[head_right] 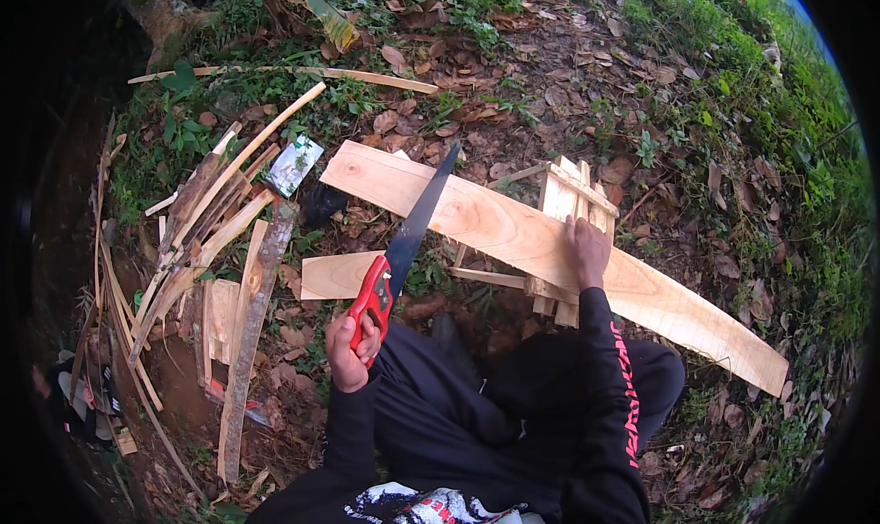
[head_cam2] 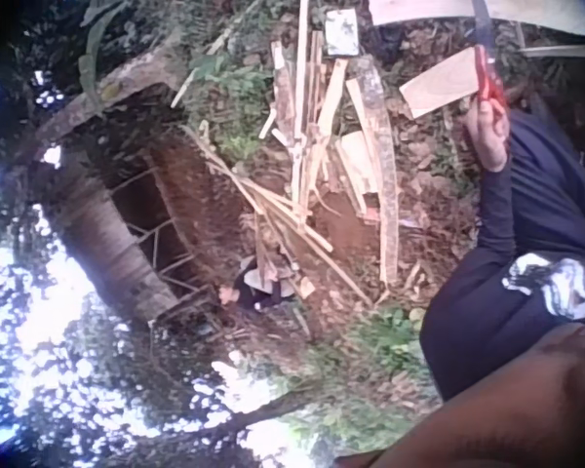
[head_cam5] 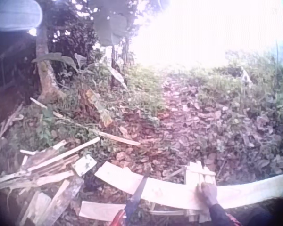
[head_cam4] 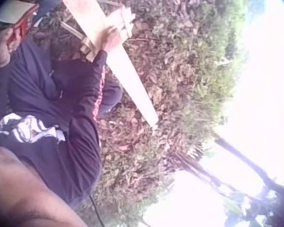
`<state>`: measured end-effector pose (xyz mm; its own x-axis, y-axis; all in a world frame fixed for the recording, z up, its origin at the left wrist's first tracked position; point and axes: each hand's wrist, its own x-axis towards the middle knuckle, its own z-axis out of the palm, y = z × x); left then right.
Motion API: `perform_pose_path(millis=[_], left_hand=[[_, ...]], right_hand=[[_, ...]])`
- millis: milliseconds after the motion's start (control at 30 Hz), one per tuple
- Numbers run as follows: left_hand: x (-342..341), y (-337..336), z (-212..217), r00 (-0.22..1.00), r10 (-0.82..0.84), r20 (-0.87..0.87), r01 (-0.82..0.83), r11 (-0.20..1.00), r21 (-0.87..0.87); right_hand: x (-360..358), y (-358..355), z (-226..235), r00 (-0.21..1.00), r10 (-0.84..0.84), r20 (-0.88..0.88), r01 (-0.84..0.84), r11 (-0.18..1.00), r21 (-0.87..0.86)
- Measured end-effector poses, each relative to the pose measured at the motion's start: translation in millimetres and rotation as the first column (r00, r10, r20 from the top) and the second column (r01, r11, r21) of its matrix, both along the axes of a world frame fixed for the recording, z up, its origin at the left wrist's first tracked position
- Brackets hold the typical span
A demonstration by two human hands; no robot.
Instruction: The person sits on the ground and uses a red hand saw to cut a long wooden plank resting on a makeshift wooden support. The person saws through the plank multiple times, creating separate pieces of wood.
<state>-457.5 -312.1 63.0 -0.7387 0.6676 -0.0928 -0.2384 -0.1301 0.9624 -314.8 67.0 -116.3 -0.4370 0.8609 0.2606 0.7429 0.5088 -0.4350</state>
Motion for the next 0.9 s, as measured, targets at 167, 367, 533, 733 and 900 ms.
perform_pose_path(millis=[167, 367, 533, 733, 900], left_hand=[[1.8, -25.8, -0.9, 1.0, -0.006, 0.009, 0.006, 1.0, -0.018], [2.2, -36.3, 0.9, 0.999, -0.047, 0.015, 0.047, 0.999, -0.013], [3.2, -37.8, -1.1, 0.999, -0.053, 0.01, 0.053, 0.999, -0.012], [-0.5, -38.4, -3.9, 0.998, -0.064, -0.015, 0.064, 0.998, -0.007], [-3.5, -41.8, -3.4, 0.998, -0.063, 0.016, 0.063, 0.998, -0.029]], right_hand=[[-0.2, -16.6, -0.1, 1.0, -0.001, 0.009, 0.0, 0.999, 0.032], [2.4, -21.3, 2.7, 1.0, 0.004, -0.01, -0.004, 0.999, 0.051], [4.0, -19.1, 0.1, 1.0, 0.01, -0.019, -0.009, 0.998, 0.058], [1.5, -13.8, -3.4, 1.0, 0.003, -0.003, -0.002, 0.996, 0.084], [-2.7, -21.5, -1.2, 0.999, -0.022, -0.026, 0.023, 0.998, 0.066]])
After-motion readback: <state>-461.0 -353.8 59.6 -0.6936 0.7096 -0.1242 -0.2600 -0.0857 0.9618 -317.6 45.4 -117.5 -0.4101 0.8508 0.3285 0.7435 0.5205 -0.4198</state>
